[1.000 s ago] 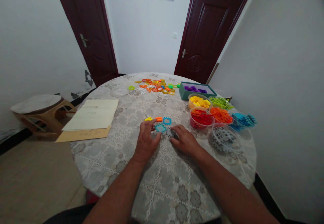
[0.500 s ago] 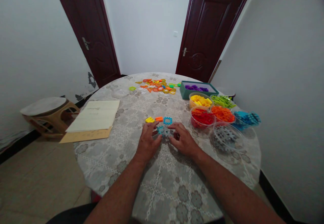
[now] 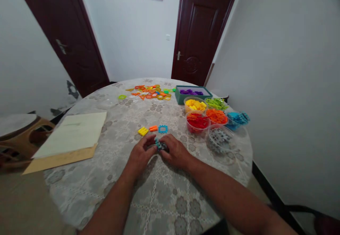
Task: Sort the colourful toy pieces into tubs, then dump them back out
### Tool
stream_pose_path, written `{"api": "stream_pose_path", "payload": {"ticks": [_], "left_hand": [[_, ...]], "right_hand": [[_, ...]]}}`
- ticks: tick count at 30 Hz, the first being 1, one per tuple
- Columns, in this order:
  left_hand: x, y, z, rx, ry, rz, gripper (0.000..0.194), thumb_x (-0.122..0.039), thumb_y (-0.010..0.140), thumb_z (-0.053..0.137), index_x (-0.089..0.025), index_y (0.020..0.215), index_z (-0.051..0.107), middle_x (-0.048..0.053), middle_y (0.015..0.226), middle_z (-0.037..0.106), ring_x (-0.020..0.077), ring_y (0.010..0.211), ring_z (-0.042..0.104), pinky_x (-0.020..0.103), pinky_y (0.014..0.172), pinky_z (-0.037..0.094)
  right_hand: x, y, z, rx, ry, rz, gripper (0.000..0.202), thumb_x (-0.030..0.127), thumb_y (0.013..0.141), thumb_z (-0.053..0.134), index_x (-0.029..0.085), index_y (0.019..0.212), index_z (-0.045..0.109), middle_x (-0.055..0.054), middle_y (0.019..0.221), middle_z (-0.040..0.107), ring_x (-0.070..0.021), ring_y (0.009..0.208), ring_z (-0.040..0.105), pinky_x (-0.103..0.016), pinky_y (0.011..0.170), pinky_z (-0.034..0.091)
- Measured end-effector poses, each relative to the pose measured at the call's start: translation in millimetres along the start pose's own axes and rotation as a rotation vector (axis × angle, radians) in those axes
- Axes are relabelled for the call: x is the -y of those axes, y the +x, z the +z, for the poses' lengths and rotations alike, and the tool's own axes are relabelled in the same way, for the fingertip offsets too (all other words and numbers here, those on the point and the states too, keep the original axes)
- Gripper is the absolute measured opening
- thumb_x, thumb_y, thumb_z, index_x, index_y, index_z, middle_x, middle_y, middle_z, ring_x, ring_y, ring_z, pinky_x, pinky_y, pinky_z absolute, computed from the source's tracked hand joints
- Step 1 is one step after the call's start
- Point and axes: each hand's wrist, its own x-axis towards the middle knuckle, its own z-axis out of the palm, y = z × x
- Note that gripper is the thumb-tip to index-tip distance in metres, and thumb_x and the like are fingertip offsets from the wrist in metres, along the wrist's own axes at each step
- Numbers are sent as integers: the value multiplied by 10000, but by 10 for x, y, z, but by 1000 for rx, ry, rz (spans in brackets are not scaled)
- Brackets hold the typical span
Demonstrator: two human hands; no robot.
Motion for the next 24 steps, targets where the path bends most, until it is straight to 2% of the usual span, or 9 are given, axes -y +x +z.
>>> {"api": "stream_pose_path", "payload": {"ticks": [3, 6, 9, 13, 17, 19, 20, 24], "left_hand": [[-9, 18, 20, -6, 59, 24, 548, -419, 746, 817, -241, 1252, 704, 111, 1208, 752, 292, 1115, 719, 485, 1003, 573], [-37, 21, 37, -63, 139, 53, 537, -457, 735, 806, -263, 1228, 716, 95, 1177, 752, 285, 1072, 723, 463, 949, 595], [-83, 15, 27, -26, 163, 30, 481, -483, 761, 787, -255, 1180, 723, 79, 1092, 771, 265, 964, 735, 418, 880, 599], [-165, -3, 3, 27, 131, -37, 405, -519, 792, 763, -225, 1070, 733, 47, 920, 772, 221, 785, 701, 337, 714, 573], [-256, -46, 22, 12, 55, -60, 416, -508, 785, 750, -195, 1058, 737, 42, 891, 754, 182, 718, 660, 301, 666, 553], [-269, -55, 38, 1, 32, -60, 404, -487, 801, 721, -191, 1074, 741, 38, 879, 742, 165, 685, 639, 299, 669, 554], [-263, -54, 45, -2, 22, -62, 398, -480, 809, 707, -189, 1079, 741, 36, 866, 734, 161, 675, 632, 300, 671, 556], [-190, -32, 59, -5, -5, -48, 403, -462, 829, 671, -186, 1119, 728, 36, 901, 720, 161, 703, 636, 297, 676, 559]], "right_hand": [[-20, 35, 1, -56, 80, 127, 261, 155, 871, 654, 212, 1122, 692, -17, 947, 680, -172, 850, 618, -288, 795, 493], [-61, 41, -21, -81, 294, 258, 245, 206, 889, 656, 215, 1128, 707, 33, 828, 652, -136, 726, 575, -248, 682, 447], [-95, 37, -49, -38, 447, 276, 242, 276, 895, 692, 213, 1127, 713, 35, 830, 646, -131, 721, 556, -243, 659, 431], [-37, 59, -216, 48, 384, 241, 200, 334, 944, 671, 226, 1098, 739, 24, 826, 661, -142, 741, 570, -261, 684, 436], [137, 25, -683, 35, 113, 215, 239, 321, 991, 597, 227, 1167, 729, -5, 869, 703, -171, 785, 627, -293, 734, 469], [195, -51, -1007, -38, -58, 209, 351, 331, 989, 605, 240, 1321, 672, -31, 944, 730, -199, 857, 663, -328, 808, 500], [204, -106, -1177, -84, -127, 222, 364, 350, 993, 601, 239, 1334, 663, -47, 970, 739, -209, 859, 673, -341, 815, 510], [101, -412, -1794, -176, -379, 240, 297, 390, 992, 588, 240, 1218, 709, -85, 1019, 766, -238, 860, 712, -352, 796, 541]]}}
